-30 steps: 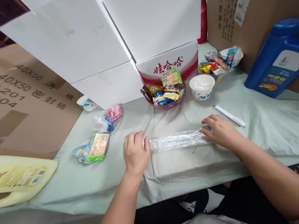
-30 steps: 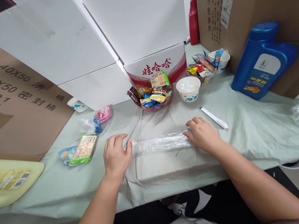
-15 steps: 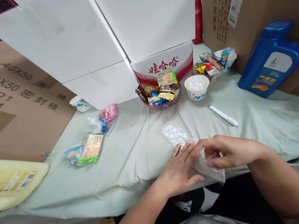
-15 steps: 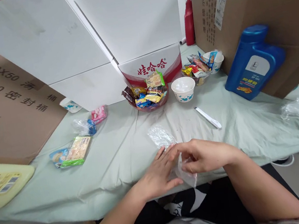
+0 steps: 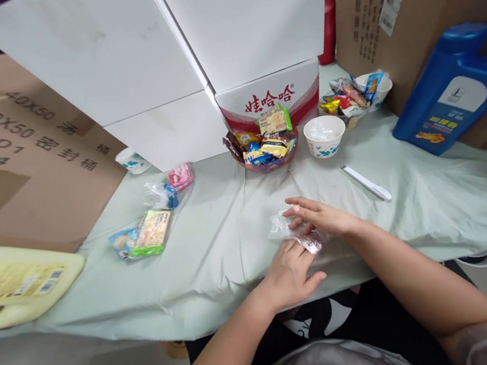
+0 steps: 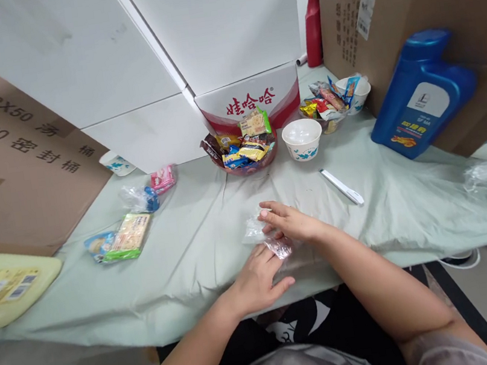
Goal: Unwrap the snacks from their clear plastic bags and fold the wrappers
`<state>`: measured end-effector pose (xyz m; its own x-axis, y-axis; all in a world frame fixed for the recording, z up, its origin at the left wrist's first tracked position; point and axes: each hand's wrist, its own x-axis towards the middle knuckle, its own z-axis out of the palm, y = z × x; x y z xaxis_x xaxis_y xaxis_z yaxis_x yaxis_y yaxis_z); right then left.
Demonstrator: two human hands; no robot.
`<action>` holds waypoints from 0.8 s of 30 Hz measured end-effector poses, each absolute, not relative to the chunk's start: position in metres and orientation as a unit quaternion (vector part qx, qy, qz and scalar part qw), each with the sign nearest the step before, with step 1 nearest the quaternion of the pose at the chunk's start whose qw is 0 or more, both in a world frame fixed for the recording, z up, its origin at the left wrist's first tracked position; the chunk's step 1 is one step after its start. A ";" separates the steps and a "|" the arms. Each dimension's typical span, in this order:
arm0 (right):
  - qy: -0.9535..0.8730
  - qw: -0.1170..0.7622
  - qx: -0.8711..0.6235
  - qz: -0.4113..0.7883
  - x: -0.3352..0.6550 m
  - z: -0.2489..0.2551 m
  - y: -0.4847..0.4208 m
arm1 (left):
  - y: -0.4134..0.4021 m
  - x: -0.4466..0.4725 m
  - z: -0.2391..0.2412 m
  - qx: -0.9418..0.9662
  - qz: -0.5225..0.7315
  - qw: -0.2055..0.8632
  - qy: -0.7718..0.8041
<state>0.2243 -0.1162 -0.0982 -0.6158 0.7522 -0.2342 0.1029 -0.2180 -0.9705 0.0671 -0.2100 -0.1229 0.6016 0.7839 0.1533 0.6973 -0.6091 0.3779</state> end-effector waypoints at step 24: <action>-0.896 0.109 -0.359 0.239 0.230 -0.082 -0.160 | -0.171 0.021 -0.111 0.673 0.357 0.221 0.609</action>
<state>0.2302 -0.1603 -0.0822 -0.7185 0.6952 0.0236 0.5912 0.6282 -0.5059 0.0215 -0.1708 -0.1112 0.0027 0.9774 0.2112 0.6623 -0.1601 0.7320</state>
